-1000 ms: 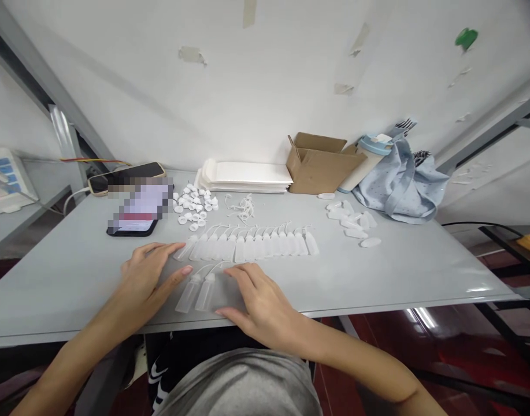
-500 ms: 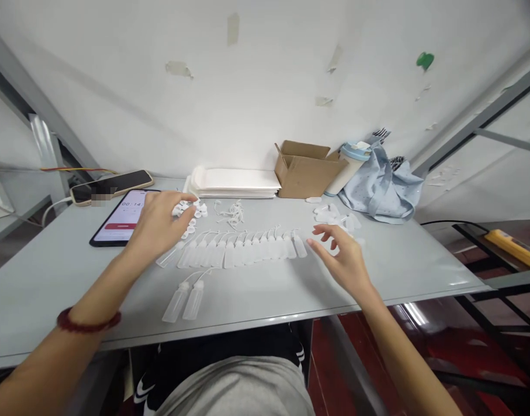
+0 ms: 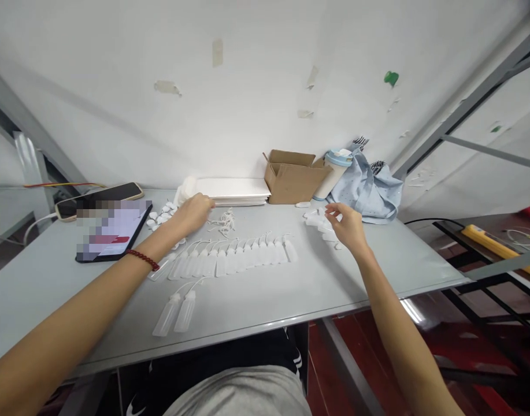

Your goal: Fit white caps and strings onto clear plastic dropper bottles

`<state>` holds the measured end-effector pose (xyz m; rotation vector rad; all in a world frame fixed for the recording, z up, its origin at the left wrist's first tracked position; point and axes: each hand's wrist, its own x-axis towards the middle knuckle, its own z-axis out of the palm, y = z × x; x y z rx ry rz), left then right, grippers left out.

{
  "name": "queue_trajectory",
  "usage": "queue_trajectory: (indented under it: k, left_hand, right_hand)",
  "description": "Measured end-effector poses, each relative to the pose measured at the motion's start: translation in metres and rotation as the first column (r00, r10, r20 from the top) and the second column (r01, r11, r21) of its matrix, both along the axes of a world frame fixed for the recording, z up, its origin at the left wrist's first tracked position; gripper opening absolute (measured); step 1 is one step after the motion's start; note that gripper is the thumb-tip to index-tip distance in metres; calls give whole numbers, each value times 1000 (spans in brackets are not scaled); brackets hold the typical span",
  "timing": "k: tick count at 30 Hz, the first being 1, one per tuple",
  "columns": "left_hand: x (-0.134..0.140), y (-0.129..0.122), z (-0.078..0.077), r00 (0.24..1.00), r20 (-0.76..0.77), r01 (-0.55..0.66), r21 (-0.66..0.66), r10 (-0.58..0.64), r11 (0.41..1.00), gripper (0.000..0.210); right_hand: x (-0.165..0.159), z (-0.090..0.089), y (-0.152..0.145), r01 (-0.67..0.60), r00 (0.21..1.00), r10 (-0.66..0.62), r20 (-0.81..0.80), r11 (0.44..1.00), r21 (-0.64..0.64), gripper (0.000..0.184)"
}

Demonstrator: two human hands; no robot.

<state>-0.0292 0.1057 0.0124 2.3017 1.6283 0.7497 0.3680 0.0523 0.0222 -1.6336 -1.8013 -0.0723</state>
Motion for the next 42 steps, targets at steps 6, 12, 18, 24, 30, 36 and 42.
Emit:
queue_trajectory:
  k: [6, 12, 18, 24, 30, 36, 42]
  left_hand:
    - [0, -16, 22, 992, 86, -104, 107, 95, 989, 17]
    - [6, -51, 36, 768, 618, -189, -29, 167, 981, 16]
    - [7, -84, 43, 537, 816, -61, -218, 216, 974, 15]
    - [8, -101, 37, 326, 882, 65, -380, 340, 923, 7]
    - [9, -121, 26, 254, 864, 104, -470, 434, 876, 19]
    - [21, -159, 19, 166, 844, 75, -526, 509, 847, 20]
    - [34, -185, 21, 80, 845, 216, -532, 528, 819, 23]
  right_hand:
    - [4, -11, 27, -23, 970, 61, 235, 986, -163, 33]
    - [4, -18, 63, -29, 942, 132, 308, 948, -318, 37]
    - [2, -16, 81, 34, 919, 130, 371, 914, -404, 37]
    - [-5, -9, 93, 87, 898, 125, 421, 889, -449, 30]
    - [-22, 8, 73, 74, 887, 102, 450, 931, -357, 25]
    - [-88, 23, -21, -424, 903, 427, 46, 903, -71, 19]
    - [-164, 13, -106, -746, 640, 742, -200, 662, 68, 18]
